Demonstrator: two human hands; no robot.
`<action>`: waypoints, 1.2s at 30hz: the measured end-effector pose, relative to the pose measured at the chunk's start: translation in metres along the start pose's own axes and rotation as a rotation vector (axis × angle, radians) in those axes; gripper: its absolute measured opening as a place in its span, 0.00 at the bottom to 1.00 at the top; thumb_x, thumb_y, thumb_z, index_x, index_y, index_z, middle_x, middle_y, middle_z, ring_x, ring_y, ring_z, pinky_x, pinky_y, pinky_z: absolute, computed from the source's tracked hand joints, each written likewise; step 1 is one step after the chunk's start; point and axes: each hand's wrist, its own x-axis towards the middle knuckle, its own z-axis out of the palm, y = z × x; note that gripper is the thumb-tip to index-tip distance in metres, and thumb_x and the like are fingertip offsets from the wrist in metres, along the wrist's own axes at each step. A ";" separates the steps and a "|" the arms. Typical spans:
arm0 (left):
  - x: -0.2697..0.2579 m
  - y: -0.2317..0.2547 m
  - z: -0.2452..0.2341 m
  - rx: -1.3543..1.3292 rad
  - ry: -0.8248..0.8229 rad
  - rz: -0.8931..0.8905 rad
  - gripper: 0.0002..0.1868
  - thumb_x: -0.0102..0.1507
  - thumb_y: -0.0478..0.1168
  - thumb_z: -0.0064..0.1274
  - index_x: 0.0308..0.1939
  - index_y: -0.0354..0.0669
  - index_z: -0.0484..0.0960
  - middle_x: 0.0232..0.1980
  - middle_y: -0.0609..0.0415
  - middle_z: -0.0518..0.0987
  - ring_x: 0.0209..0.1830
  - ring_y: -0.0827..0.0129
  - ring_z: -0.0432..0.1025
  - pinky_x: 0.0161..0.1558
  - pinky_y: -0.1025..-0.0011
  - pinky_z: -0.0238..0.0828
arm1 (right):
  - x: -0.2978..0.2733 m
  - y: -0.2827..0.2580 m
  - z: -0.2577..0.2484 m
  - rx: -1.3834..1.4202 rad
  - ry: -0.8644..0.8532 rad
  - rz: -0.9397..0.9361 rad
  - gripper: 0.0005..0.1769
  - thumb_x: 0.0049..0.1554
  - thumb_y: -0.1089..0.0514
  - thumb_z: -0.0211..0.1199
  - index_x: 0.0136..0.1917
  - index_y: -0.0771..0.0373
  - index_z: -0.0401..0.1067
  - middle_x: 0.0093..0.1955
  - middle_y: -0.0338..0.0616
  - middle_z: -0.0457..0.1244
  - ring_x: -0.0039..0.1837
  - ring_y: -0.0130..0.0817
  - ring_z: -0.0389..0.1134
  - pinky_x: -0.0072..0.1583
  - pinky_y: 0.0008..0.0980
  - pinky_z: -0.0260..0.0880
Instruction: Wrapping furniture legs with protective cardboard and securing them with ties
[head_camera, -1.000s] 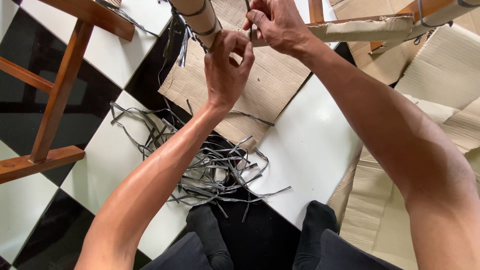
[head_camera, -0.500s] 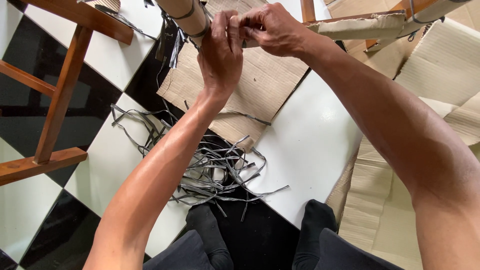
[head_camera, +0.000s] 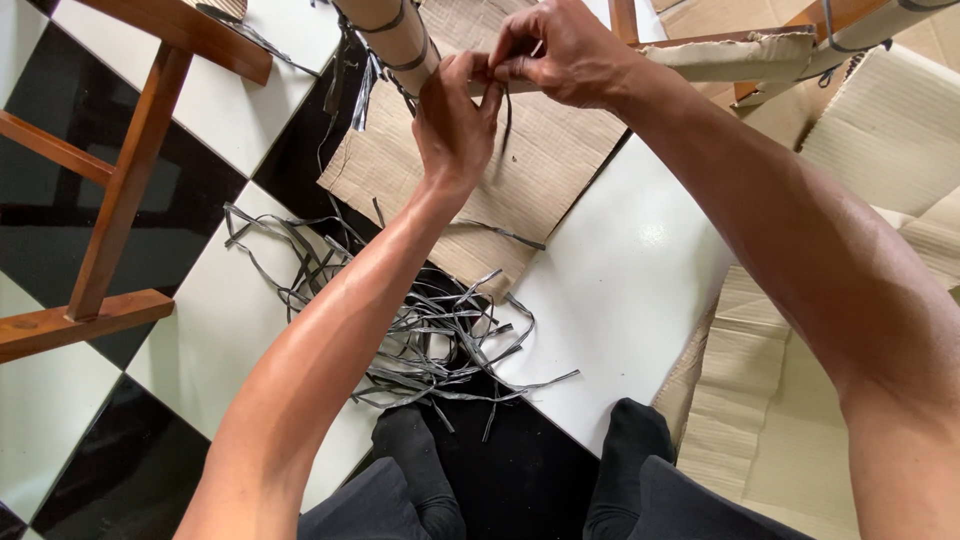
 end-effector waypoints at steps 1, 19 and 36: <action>-0.001 0.000 0.000 0.000 0.001 -0.003 0.07 0.60 0.34 0.61 0.40 0.40 0.80 0.37 0.56 0.82 0.31 0.68 0.77 0.31 0.69 0.77 | -0.001 0.003 0.003 0.001 -0.003 0.000 0.06 0.58 0.72 0.68 0.50 0.71 0.78 0.47 0.52 0.72 0.44 0.36 0.73 0.48 0.29 0.78; 0.013 0.021 0.000 -0.165 -0.070 -0.619 0.22 0.63 0.55 0.48 0.29 0.41 0.84 0.22 0.61 0.82 0.14 0.76 0.74 0.18 0.75 0.71 | -0.015 0.029 0.021 -1.049 0.263 -0.370 0.13 0.65 0.52 0.72 0.51 0.58 0.70 0.43 0.33 0.64 0.40 0.20 0.64 0.37 0.16 0.71; 0.007 -0.012 0.003 -0.816 -0.182 -1.117 0.13 0.55 0.50 0.65 0.32 0.46 0.85 0.34 0.61 0.82 0.21 0.79 0.62 0.21 0.78 0.53 | -0.017 0.031 0.020 -1.018 0.184 -0.412 0.11 0.66 0.53 0.70 0.50 0.57 0.70 0.45 0.33 0.63 0.43 0.20 0.67 0.42 0.15 0.75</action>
